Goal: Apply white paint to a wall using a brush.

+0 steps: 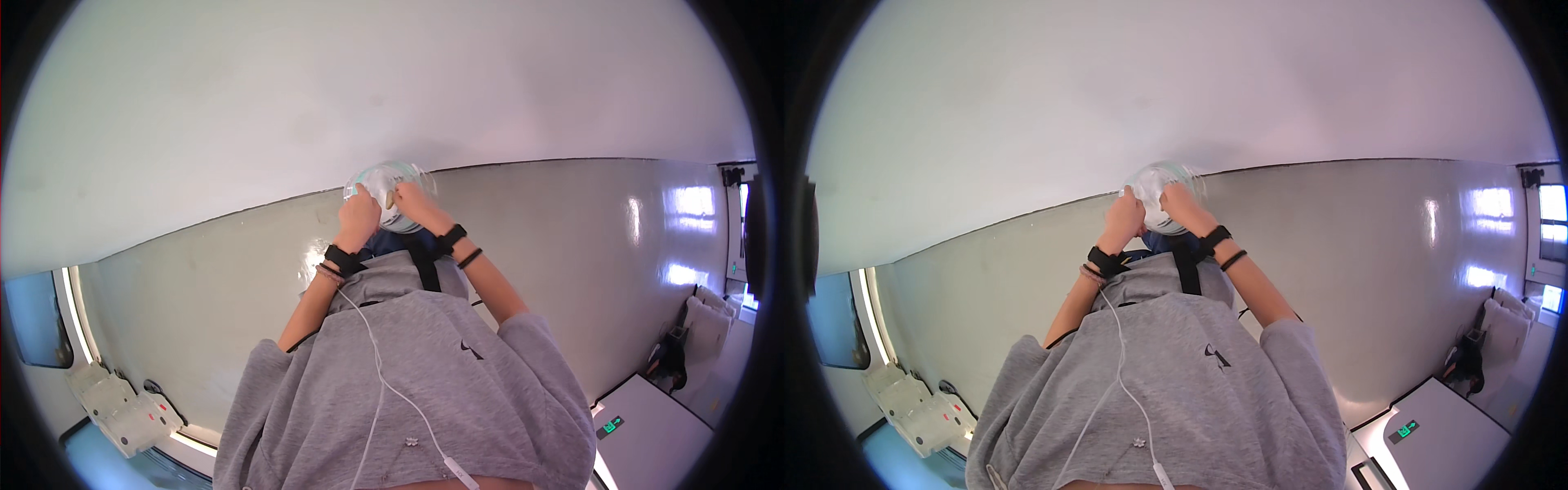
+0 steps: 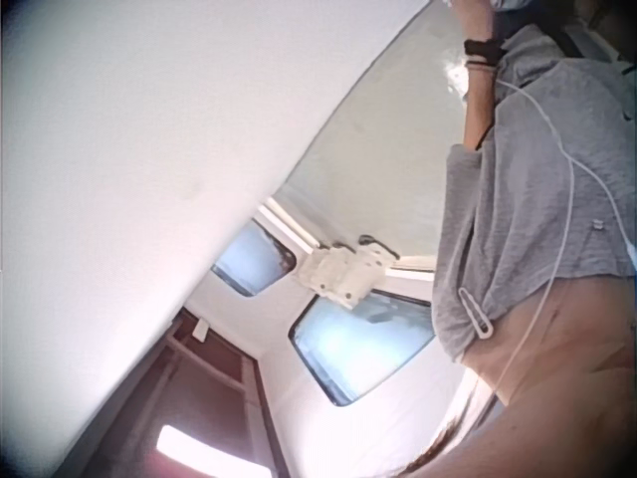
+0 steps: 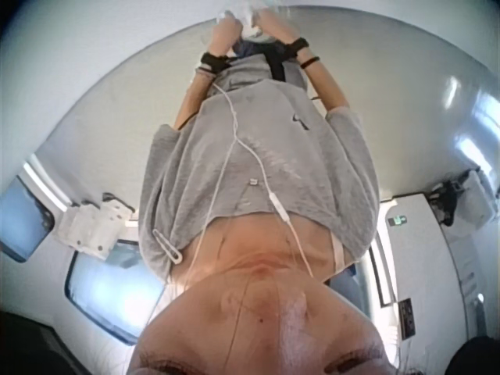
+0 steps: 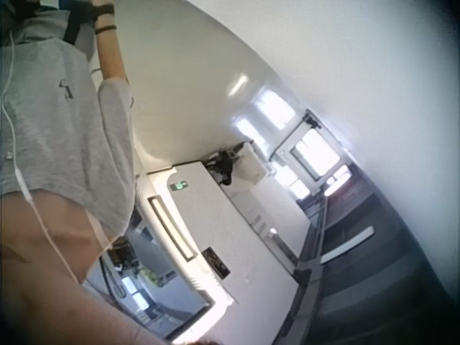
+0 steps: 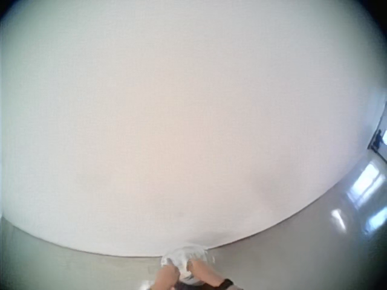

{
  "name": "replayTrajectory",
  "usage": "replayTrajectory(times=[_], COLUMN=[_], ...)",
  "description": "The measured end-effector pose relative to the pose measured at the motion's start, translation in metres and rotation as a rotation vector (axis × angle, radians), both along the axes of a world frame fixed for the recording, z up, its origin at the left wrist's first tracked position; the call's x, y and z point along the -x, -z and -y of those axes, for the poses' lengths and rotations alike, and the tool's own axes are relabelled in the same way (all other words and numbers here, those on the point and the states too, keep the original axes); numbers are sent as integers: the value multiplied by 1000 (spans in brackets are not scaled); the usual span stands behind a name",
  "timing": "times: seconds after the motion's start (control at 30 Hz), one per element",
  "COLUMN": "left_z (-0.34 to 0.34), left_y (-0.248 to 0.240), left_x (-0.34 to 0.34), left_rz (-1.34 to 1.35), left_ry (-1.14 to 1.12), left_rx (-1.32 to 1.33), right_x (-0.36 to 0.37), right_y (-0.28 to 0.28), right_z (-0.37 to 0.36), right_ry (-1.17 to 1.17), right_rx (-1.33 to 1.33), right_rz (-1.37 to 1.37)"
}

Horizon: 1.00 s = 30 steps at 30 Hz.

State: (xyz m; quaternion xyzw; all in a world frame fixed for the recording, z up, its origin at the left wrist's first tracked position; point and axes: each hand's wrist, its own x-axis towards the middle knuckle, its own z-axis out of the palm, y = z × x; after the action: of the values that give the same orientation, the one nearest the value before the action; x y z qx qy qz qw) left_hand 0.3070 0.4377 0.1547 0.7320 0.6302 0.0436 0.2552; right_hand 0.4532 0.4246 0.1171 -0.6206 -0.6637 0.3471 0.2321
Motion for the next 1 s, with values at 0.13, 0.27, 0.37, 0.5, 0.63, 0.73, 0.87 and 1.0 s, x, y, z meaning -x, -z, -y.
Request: replayTrajectory(times=[0.13, 0.27, 0.37, 0.5, 0.63, 0.73, 0.87, 1.0], left_z=[-22, -37, -45, -52, -55, -58, -63, -65], left_y=[11, 1, 8, -1, -25, -32, -45, -56], left_x=[8, 9, 12, 7, 5, 6, 5, 3], left_rz=[185, 369, 465, 578, 735, 769, 852, 837], left_ry=[-98, -117, -119, -171, -173, -258, -254, -230], left_rx=[264, 366, 359, 395, 445, 466, 408, 386], right_x=[-37, -75, -97, -102, -94, -81, -76, -65], right_y=[-24, -63, -77, -98, -98, -105, -115, -125], right_z=[16, 53, 70, 85, 92, 90, 81, 72], right_ry=[89, 400, 378, 411, 491, 506, 407, 403], right_rx=[99, 229, 208, 196, 210, 200, 354, 365], right_rz=[-223, -688, -735, -832, -1015, -1144, -1211, -1214])
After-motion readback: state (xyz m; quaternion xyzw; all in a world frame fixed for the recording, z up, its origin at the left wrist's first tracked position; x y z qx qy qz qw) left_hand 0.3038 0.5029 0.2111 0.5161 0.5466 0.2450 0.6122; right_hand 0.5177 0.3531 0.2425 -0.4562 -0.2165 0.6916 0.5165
